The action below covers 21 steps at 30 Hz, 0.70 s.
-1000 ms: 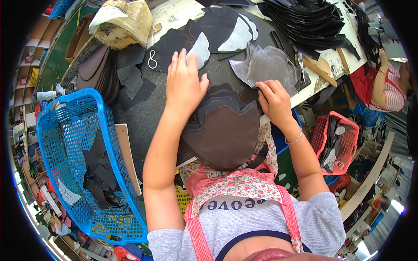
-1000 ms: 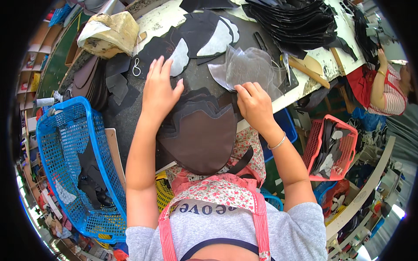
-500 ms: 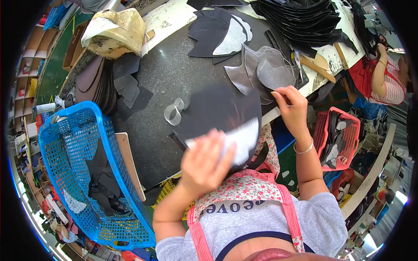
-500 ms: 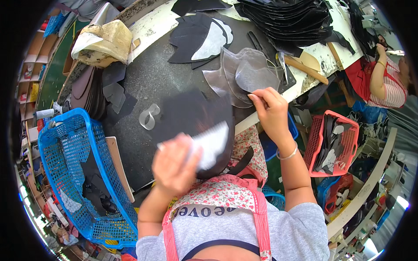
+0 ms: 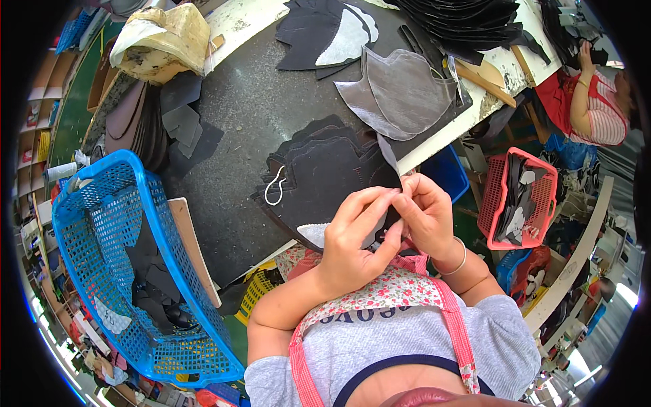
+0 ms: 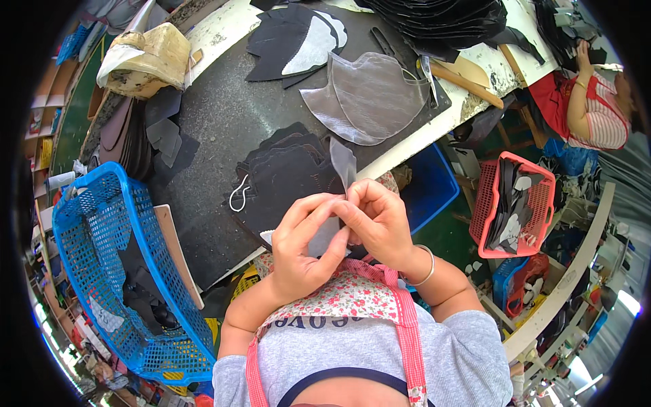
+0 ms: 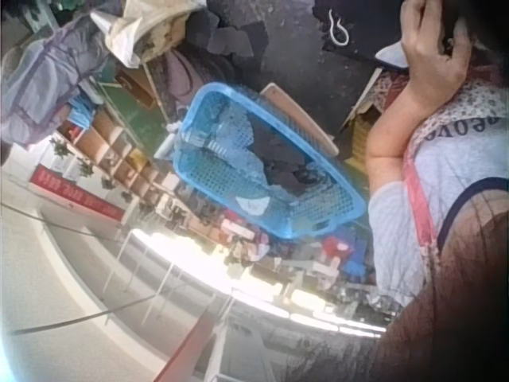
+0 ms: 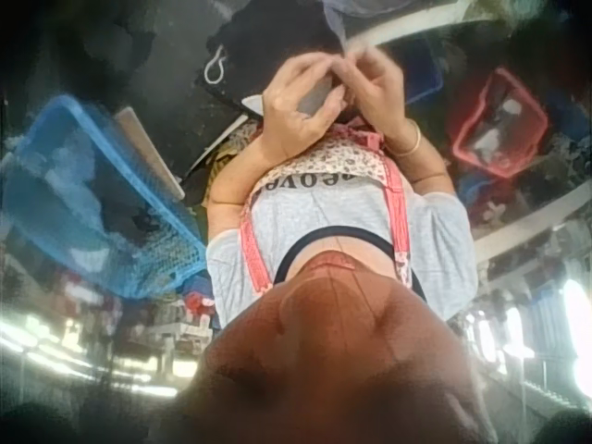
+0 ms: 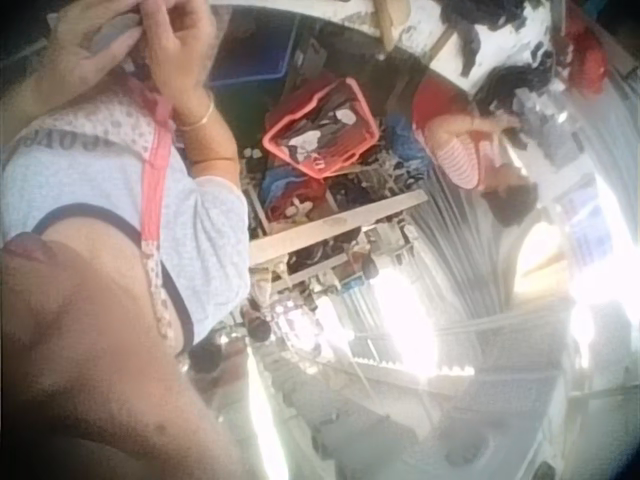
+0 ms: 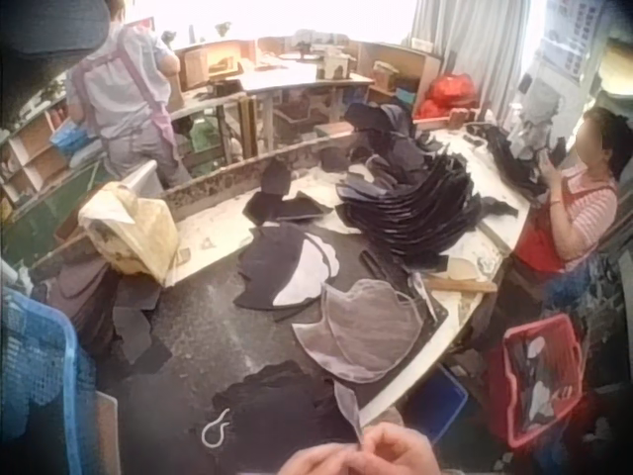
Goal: Applying glue to the edges of leather shoe parts using a brush and stacking them.
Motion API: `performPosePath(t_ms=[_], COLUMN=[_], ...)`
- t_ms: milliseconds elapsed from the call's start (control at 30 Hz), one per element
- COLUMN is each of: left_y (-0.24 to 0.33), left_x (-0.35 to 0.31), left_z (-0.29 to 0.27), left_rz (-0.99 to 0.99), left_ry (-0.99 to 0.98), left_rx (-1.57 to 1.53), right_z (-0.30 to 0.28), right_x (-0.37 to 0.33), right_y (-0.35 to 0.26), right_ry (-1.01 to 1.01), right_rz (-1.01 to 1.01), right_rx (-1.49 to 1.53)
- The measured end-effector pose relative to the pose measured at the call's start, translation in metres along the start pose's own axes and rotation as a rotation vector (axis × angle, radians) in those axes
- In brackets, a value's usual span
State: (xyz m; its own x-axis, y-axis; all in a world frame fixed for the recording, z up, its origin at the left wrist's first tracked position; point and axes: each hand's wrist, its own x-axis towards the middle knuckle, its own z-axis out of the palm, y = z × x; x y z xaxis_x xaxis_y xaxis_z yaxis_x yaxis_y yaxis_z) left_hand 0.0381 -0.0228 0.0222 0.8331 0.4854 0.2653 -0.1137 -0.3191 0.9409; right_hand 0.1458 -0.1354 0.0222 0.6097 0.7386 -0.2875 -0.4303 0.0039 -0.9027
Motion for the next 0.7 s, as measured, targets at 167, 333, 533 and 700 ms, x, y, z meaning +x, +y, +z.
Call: performPosePath(t_ms=[167,333,533,700], left_y=[0.003,0.001,0.003,-0.002], left_x=[-0.001,-0.001,0.000,0.001], left_z=[-0.007,-0.013,-0.008,0.004], left_rz=[-0.027,-0.090,-0.401,-0.533], left_ry=[0.034,0.043,0.103,0.108], left_rx=[0.064,0.089,-0.267,-0.539], right_z=[0.005,0.004,0.004,-0.008], right_x=[0.000,0.004,0.004,-0.002], right_y=[-0.004,-0.007,-0.004,-0.007], right_ry=[-0.092,-0.151,-0.157,-0.148], right_rz=[-0.049,-0.056,-0.095,-0.135], right_rx=[-0.123,-0.125,-0.270,-0.146])
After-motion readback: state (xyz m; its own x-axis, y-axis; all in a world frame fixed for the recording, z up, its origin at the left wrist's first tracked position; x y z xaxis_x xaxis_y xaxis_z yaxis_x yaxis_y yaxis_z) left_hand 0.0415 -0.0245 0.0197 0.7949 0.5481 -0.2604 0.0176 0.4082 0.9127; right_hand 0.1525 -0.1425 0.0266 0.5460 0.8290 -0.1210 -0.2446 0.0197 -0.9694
